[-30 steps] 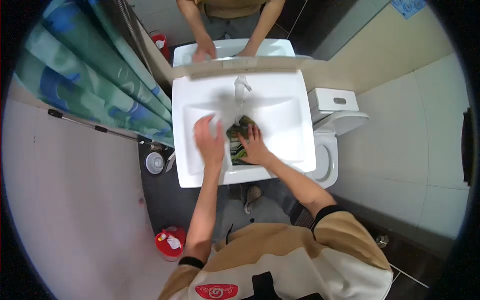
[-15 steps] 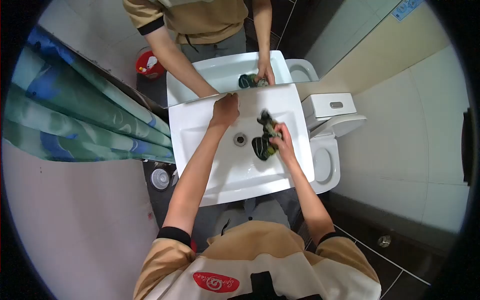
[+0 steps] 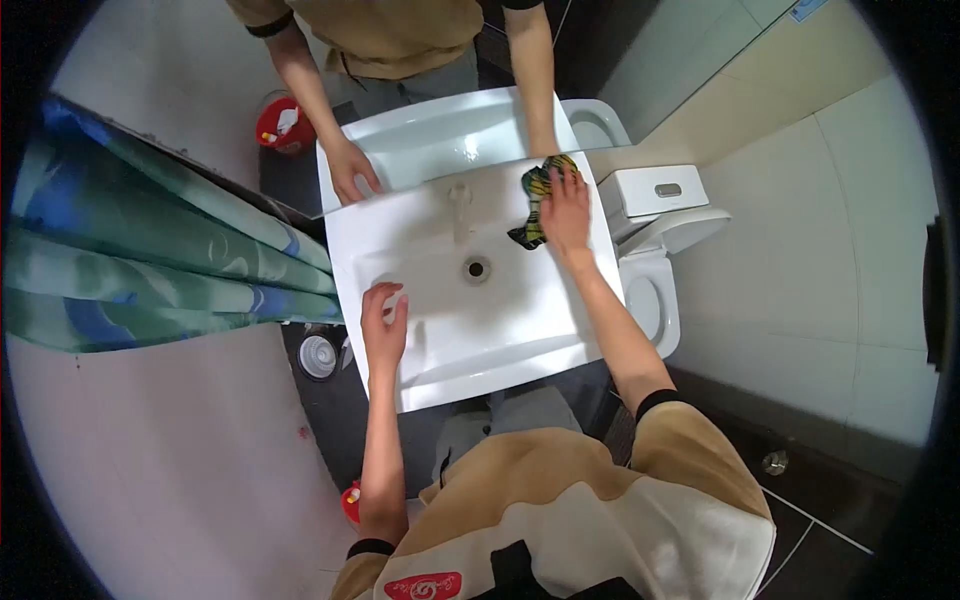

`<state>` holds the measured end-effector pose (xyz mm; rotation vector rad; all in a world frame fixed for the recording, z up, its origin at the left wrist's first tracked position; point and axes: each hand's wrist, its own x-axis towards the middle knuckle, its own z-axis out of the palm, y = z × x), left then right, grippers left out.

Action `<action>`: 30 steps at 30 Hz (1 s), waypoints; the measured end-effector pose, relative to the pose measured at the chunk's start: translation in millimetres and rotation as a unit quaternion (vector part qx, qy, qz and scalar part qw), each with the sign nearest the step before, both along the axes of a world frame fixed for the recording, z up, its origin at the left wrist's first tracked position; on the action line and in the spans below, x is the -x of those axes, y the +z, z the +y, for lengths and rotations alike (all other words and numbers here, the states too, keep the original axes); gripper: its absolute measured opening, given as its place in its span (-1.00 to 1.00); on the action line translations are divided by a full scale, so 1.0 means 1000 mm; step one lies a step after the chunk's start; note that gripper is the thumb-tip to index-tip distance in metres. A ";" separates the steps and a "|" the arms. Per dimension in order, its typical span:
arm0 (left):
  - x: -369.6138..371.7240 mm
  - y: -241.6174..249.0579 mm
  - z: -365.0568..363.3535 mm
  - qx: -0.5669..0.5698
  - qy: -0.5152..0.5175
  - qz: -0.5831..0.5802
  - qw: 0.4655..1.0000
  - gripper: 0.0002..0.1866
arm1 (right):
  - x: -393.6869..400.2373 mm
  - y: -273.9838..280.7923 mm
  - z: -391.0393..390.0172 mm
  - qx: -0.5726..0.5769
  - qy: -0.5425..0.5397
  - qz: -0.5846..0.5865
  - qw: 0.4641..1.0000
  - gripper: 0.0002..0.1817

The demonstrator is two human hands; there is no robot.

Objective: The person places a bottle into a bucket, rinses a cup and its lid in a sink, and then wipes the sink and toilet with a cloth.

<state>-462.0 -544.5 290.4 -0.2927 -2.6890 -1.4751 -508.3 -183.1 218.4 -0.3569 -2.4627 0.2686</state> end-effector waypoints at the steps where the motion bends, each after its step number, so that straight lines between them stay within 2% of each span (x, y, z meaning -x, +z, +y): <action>1: -0.006 -0.006 -0.001 -0.002 0.014 -0.018 1.000 -0.78 | 0.007 -0.002 -0.010 0.024 0.038 0.041 0.998 -0.45; 3: -0.018 -0.016 0.014 -0.029 -0.005 -0.036 0.999 -0.79 | 0.026 -0.003 -0.042 0.048 0.136 0.075 0.987 -0.40; 4: -0.025 -0.021 0.023 -0.043 -0.014 -0.045 0.998 -0.80 | 0.013 0.026 -0.056 0.020 0.189 0.048 0.981 -0.42; 6: -0.036 -0.015 0.034 -0.033 -0.049 -0.019 0.998 -0.82 | 0.012 0.019 -0.035 -0.014 0.196 0.013 0.980 -0.44; 8: -0.047 -0.013 0.032 -0.016 -0.074 -0.007 0.997 -0.84 | -0.001 -0.003 0.014 -0.013 0.157 0.001 0.987 -0.43; 10: -0.054 -0.027 0.008 -0.016 -0.067 -0.016 0.997 -0.85 | -0.032 -0.017 0.051 -0.011 0.052 -0.020 0.998 -0.42; 11: -0.061 -0.033 -0.007 -0.018 -0.052 -0.023 0.998 -0.85 | -0.046 -0.018 0.049 0.014 0.084 -0.046 0.995 -0.43; 13: -0.071 -0.039 -0.037 -0.003 -0.035 -0.028 0.999 -0.86 | -0.087 -0.023 0.034 -0.069 0.142 -0.100 0.982 -0.44; 15: -0.082 -0.045 -0.056 -0.020 -0.024 -0.018 0.999 -0.86 | -0.139 -0.022 0.024 -0.112 0.205 -0.215 0.948 -0.40; 18: -0.107 -0.037 -0.077 -0.017 -0.014 0.000 1.000 -0.86 | -0.182 0.005 -0.028 -0.156 0.182 -0.305 0.922 -0.32; 19: -0.116 -0.034 -0.084 -0.010 -0.016 0.011 1.000 -0.86 | -0.178 -0.003 -0.042 -0.162 0.178 -0.321 0.916 -0.29; 22: -0.140 -0.028 -0.098 -0.032 0.001 0.013 0.999 -0.87 | -0.153 -0.058 -0.095 -0.114 0.385 -0.329 0.855 -0.26; 24: -0.155 -0.028 -0.108 -0.017 0.019 0.021 0.999 -0.89 | -0.139 -0.074 -0.145 -0.082 0.473 -0.292 0.827 -0.25; 26: -0.166 -0.035 -0.115 -0.029 0.044 0.023 0.998 -0.89 | -0.115 -0.081 -0.191 -0.068 0.487 -0.256 0.832 -0.23; 28: -0.173 -0.035 -0.112 -0.036 0.059 0.014 0.997 -0.88 | -0.106 -0.074 -0.240 -0.027 0.538 -0.265 0.800 -0.21; 30: -0.179 -0.037 -0.112 -0.041 0.080 0.018 0.996 -0.87 | -0.119 -0.068 -0.273 -0.025 0.613 -0.193 0.766 -0.26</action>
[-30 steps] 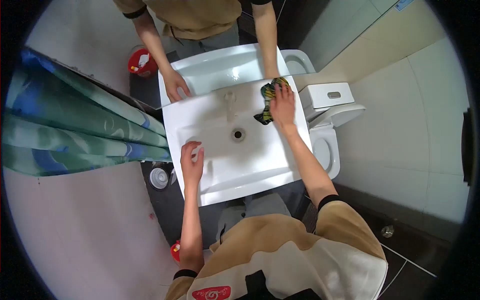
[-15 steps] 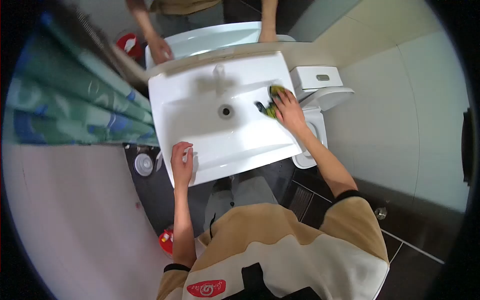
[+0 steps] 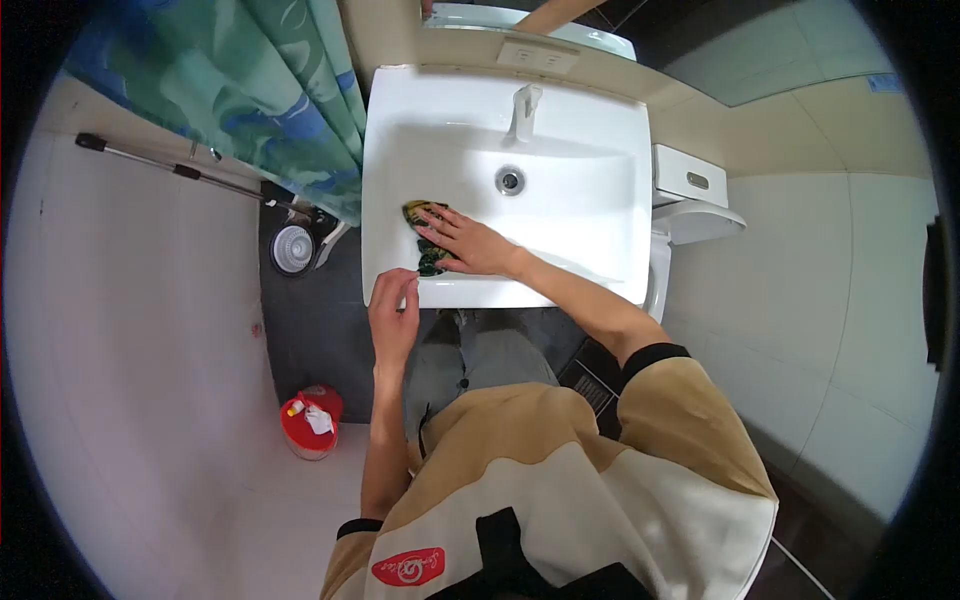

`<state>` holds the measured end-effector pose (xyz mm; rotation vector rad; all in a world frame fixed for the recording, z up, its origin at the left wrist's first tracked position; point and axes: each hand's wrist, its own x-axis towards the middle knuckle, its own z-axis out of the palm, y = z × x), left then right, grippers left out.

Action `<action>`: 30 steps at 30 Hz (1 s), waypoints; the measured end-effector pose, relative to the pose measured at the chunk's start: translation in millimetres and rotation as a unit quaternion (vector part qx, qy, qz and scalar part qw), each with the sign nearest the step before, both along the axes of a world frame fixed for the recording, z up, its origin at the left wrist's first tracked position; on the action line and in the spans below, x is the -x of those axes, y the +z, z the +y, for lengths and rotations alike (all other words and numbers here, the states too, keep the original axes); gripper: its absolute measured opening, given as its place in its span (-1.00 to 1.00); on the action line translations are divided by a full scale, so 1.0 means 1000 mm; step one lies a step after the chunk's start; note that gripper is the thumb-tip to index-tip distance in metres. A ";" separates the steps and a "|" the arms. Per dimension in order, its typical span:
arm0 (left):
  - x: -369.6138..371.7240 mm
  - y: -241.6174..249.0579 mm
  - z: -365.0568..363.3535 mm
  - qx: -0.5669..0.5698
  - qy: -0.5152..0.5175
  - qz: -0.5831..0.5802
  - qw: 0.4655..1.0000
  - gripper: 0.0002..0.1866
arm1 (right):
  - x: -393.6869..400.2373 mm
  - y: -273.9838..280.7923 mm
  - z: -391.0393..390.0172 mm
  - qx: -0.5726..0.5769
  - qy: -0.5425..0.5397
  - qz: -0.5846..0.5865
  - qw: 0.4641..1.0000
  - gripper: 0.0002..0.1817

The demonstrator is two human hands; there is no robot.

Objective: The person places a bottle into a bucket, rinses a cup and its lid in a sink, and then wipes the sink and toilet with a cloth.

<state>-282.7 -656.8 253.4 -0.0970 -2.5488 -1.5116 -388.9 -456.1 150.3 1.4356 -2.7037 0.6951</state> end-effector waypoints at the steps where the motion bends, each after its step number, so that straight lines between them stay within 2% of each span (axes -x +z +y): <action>1: -0.001 -0.002 0.000 0.005 0.003 0.008 1.000 -0.88 | 0.001 0.001 0.008 -0.014 0.035 0.003 0.999 -0.30; 2: 0.000 -0.004 0.000 0.011 0.007 0.017 1.000 -0.88 | 0.004 0.001 0.028 -0.028 0.070 0.007 0.997 -0.33; 3: 0.000 -0.007 -0.001 0.016 0.010 0.025 0.999 -0.88 | 0.002 0.002 0.061 -0.045 0.099 -0.051 0.993 -0.35; 5: -0.002 -0.019 -0.008 0.119 0.062 0.083 0.987 -0.85 | -0.012 0.010 0.149 -0.099 0.123 -0.057 0.986 -0.35; 7: -0.002 -0.023 -0.016 0.180 0.137 0.091 0.970 -0.77 | -0.028 0.043 0.227 -0.214 0.127 -0.089 0.965 -0.32; 9: 0.002 -0.023 -0.019 0.194 0.226 0.052 0.953 -0.64 | -0.035 0.048 0.226 -0.231 0.143 -0.111 0.956 -0.31; 10: 0.000 -0.027 -0.017 0.185 0.239 0.025 0.953 -0.58 | -0.034 0.047 0.224 -0.240 0.152 -0.122 0.951 -0.31; 12: 0.006 -0.045 -0.011 0.168 0.257 -0.017 0.952 -0.44 | -0.021 0.023 0.173 -0.169 0.167 -0.105 0.966 -0.29; 13: 0.009 -0.050 -0.005 0.186 0.256 -0.014 0.948 -0.38 | -0.009 0.025 0.133 -0.176 0.172 -0.064 0.967 -0.25; 14: 0.013 -0.048 0.000 0.190 0.257 -0.023 0.947 -0.38 | -0.002 0.012 0.099 -0.132 0.164 -0.026 0.977 -0.24; 16: 0.022 -0.044 0.015 0.197 0.260 -0.041 0.944 -0.37 | 0.016 0.007 0.033 -0.061 0.101 0.024 0.993 -0.22; 17: 0.025 -0.043 0.020 0.214 0.264 -0.051 0.939 -0.36 | 0.024 0.012 0.008 -0.006 0.024 0.023 0.999 -0.19; 18: 0.025 -0.045 0.024 0.226 0.270 -0.044 0.935 -0.37 | 0.034 0.020 -0.006 0.021 -0.032 0.031 0.999 -0.16; 20: 0.023 -0.049 0.029 0.250 0.283 -0.029 0.926 -0.38 | 0.053 0.011 -0.008 0.081 -0.069 0.018 0.994 -0.13; 23: 0.028 -0.056 0.042 0.264 0.293 -0.036 0.918 -0.35 | 0.084 0.003 0.038 0.052 -0.169 0.030 0.984 -0.17; 24: 0.032 -0.052 0.047 0.267 0.296 -0.041 0.916 -0.34 | 0.097 0.004 0.068 0.038 -0.144 0.019 0.989 -0.20; 25: 0.032 -0.053 0.051 0.260 0.299 -0.055 0.917 -0.33 | 0.088 0.004 0.097 -0.049 -0.181 -0.064 0.980 -0.24; 27: 0.028 -0.054 0.053 0.245 0.305 -0.083 0.917 -0.29 | 0.074 -0.019 0.169 -0.100 -0.166 0.004 0.981 -0.27; 28: 0.027 -0.054 0.052 0.245 0.305 -0.076 0.917 -0.29 | 0.063 -0.018 0.201 -0.115 -0.177 0.025 0.977 -0.29; 29: 0.025 -0.054 0.049 0.245 0.306 -0.069 0.917 -0.28 | 0.047 0.001 0.224 -0.185 -0.208 0.017 0.960 -0.28; 30: 0.027 -0.054 0.047 0.244 0.310 -0.057 0.917 -0.27 | 0.040 0.005 0.235 -0.175 -0.230 0.044 0.956 -0.29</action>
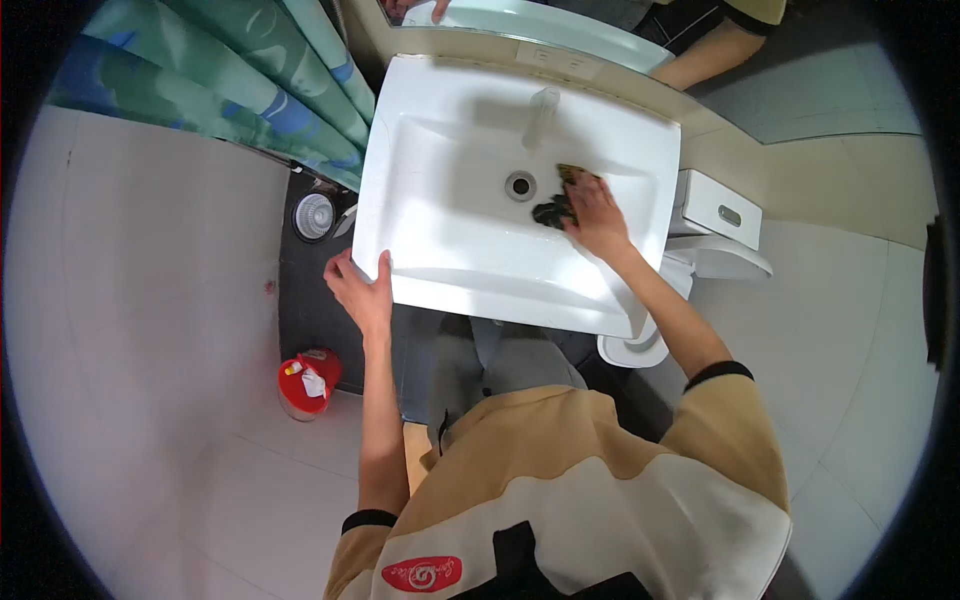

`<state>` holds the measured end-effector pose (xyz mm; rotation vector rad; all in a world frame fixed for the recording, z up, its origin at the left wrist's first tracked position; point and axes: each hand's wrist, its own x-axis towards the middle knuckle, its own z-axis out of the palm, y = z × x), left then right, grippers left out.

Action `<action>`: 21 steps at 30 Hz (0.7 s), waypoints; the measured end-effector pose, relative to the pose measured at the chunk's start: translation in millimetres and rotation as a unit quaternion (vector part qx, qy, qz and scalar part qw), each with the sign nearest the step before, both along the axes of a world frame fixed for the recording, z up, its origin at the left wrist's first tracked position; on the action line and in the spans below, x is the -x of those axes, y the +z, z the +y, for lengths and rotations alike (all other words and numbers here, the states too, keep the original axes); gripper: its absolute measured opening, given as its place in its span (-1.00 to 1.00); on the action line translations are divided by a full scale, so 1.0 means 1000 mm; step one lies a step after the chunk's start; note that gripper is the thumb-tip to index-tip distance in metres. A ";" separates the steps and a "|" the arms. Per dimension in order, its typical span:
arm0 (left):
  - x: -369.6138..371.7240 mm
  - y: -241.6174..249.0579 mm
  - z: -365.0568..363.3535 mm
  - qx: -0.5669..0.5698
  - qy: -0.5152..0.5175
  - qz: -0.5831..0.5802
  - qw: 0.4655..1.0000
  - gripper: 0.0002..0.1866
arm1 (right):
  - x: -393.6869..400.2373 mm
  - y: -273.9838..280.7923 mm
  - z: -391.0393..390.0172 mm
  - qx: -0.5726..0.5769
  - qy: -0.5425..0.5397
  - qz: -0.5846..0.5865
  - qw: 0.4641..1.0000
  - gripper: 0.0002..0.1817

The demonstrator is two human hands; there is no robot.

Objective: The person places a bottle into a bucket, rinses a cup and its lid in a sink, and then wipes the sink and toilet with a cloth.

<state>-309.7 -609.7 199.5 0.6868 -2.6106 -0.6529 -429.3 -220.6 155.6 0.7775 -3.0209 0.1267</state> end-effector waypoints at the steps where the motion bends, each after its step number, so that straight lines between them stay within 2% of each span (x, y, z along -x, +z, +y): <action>1: 0.001 -0.001 0.000 0.022 0.003 0.021 1.000 -0.29 | -0.005 -0.001 0.008 0.004 -0.017 0.032 0.999 -0.30; 4: 0.000 -0.003 0.009 0.065 0.017 0.051 0.996 -0.32 | -0.025 -0.031 -0.021 -0.047 -0.087 0.138 0.986 -0.34; 5: 0.000 -0.001 0.010 0.067 0.016 0.037 0.997 -0.32 | -0.029 -0.052 -0.049 0.077 -0.115 0.096 0.986 -0.30; 6: -0.001 0.000 0.011 0.069 0.016 0.024 0.997 -0.32 | -0.027 -0.038 -0.092 0.180 -0.108 0.084 0.974 -0.30; 7: 0.000 -0.002 0.011 0.087 0.016 0.022 0.996 -0.29 | -0.025 -0.049 -0.134 0.201 -0.132 0.033 0.970 -0.25; 8: 0.001 0.001 0.012 0.072 0.016 0.005 0.997 -0.28 | -0.021 -0.032 -0.169 0.223 -0.207 0.055 0.951 -0.21; 9: 0.001 0.005 0.014 0.057 0.015 -0.012 0.998 -0.27 | -0.019 -0.013 -0.182 0.213 -0.210 0.078 0.951 -0.24; 12: 0.007 0.019 0.015 0.031 -0.005 -0.054 0.998 -0.22 | -0.005 -0.028 -0.167 0.261 -0.148 0.107 0.948 -0.33; 13: 0.014 0.025 0.013 0.024 -0.022 -0.065 0.997 -0.21 | -0.008 -0.028 -0.150 0.261 -0.119 0.105 0.952 -0.50; 16: 0.033 0.033 -0.004 0.074 -0.095 -0.031 0.992 -0.19 | -0.005 -0.033 -0.101 0.325 -0.187 -0.018 0.927 -0.55; 17: 0.038 0.038 -0.007 0.079 -0.112 -0.027 0.990 -0.19 | -0.002 -0.037 -0.090 0.469 -0.285 -0.010 0.836 -0.60; 18: 0.042 0.039 -0.012 0.058 -0.126 -0.026 0.990 -0.19 | 0.002 -0.038 -0.081 0.597 -0.369 0.002 0.713 -0.65; 20: 0.050 0.039 -0.022 0.017 -0.148 -0.027 0.989 -0.21 | 0.003 0.010 -0.061 0.663 -0.494 0.048 0.560 -0.57; 21: 0.055 0.044 -0.024 0.017 -0.155 -0.019 0.988 -0.24 | 0.020 0.035 -0.070 0.718 -0.513 0.146 0.448 -0.61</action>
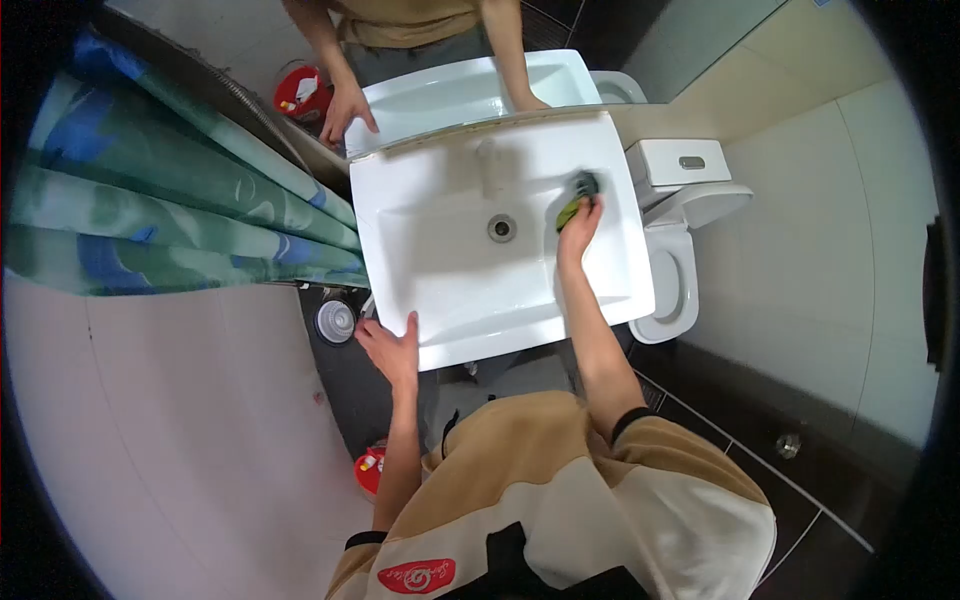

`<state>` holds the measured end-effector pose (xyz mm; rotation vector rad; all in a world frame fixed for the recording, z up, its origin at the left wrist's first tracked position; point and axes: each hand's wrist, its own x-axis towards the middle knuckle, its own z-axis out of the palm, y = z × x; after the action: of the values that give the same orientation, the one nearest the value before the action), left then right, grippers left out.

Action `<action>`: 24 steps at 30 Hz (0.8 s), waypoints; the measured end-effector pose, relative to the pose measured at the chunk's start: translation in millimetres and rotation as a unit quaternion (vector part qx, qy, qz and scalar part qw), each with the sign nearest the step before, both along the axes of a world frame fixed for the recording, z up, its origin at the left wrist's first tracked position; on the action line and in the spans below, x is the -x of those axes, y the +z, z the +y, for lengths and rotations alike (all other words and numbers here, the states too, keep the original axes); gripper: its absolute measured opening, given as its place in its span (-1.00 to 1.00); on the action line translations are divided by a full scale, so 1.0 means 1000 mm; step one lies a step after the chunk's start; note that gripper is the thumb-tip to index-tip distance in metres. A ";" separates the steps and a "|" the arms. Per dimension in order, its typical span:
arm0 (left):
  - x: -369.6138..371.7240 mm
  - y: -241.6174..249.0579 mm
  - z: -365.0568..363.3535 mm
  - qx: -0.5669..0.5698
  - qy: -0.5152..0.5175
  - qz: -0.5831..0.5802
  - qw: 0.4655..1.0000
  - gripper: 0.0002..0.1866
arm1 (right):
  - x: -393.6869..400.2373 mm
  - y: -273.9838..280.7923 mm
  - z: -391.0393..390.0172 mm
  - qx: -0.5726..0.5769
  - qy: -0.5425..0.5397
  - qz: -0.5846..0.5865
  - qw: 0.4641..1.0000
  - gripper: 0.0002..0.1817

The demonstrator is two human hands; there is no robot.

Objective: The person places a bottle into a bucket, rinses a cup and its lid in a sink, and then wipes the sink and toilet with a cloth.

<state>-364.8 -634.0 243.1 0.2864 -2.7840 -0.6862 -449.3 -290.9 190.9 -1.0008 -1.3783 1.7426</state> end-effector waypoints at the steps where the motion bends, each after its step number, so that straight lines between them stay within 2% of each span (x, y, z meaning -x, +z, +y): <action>1: 0.007 0.002 -0.004 -0.005 -0.010 -0.006 1.000 -0.27 | 0.026 0.014 -0.006 0.056 -0.128 0.075 0.987 -0.64; 2: 0.011 -0.001 -0.009 -0.022 -0.016 -0.015 1.000 -0.28 | 0.055 -0.039 -0.002 0.046 -0.107 0.094 0.989 -0.55; 3: 0.012 -0.003 -0.014 -0.039 -0.022 -0.023 0.999 -0.29 | 0.083 -0.084 -0.021 -0.037 -0.077 0.057 0.995 -0.49; 5: 0.013 -0.007 -0.022 -0.057 -0.050 -0.007 0.997 -0.30 | 0.123 -0.061 -0.100 -0.128 -0.215 0.010 0.968 -0.43; 7: 0.018 -0.008 -0.021 -0.066 -0.058 -0.010 0.996 -0.31 | 0.139 -0.063 -0.191 -0.057 -0.140 -0.027 0.988 -0.36; 8: 0.020 -0.012 -0.020 -0.078 -0.069 0.025 0.994 -0.34 | 0.149 -0.073 -0.250 -0.065 -0.077 -0.084 0.991 -0.33; 9: 0.020 -0.017 -0.019 -0.092 -0.074 0.025 0.993 -0.35 | 0.156 -0.057 -0.290 -0.054 -0.051 -0.095 0.993 -0.26; 10: 0.020 -0.023 -0.020 -0.106 -0.080 0.026 0.991 -0.36 | 0.145 0.014 -0.284 0.013 -0.073 0.057 0.996 -0.18; 13: 0.023 -0.023 -0.018 -0.144 -0.087 0.009 0.986 -0.42 | 0.161 0.034 -0.268 0.081 -0.082 -0.028 0.993 -0.15; 14: 0.025 -0.024 -0.015 -0.153 -0.076 0.000 0.985 -0.42 | 0.163 0.022 -0.257 0.081 -0.097 -0.036 0.991 -0.07; 16: 0.028 -0.034 -0.017 -0.170 -0.084 0.007 0.982 -0.41 | 0.156 -0.008 -0.189 -0.018 -0.145 -0.031 0.989 -0.03; 17: 0.028 -0.029 -0.013 -0.174 -0.087 0.005 0.981 -0.41 | 0.149 -0.020 -0.154 -0.102 -0.180 -0.031 0.978 0.02; 19: 0.032 -0.017 -0.013 -0.180 -0.093 0.002 0.979 -0.39 | 0.133 -0.033 -0.080 -0.155 -0.169 -0.002 0.973 -0.05; 21: 0.032 -0.011 -0.019 -0.193 -0.079 -0.018 0.978 -0.37 | 0.116 -0.019 -0.033 -0.296 -0.149 -0.124 0.935 -0.10; 23: 0.038 -0.003 -0.017 -0.182 -0.077 -0.030 0.980 -0.36 | 0.124 -0.019 -0.048 -0.271 -0.173 -0.089 0.943 -0.11; 24: 0.040 -0.015 -0.025 -0.204 -0.093 -0.017 0.974 -0.35 | 0.124 -0.020 -0.053 -0.258 -0.191 -0.072 0.944 -0.11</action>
<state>-404.5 -658.8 228.1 0.1126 -2.7007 -1.3144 -573.7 -343.6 170.4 -1.0191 -1.5032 0.9698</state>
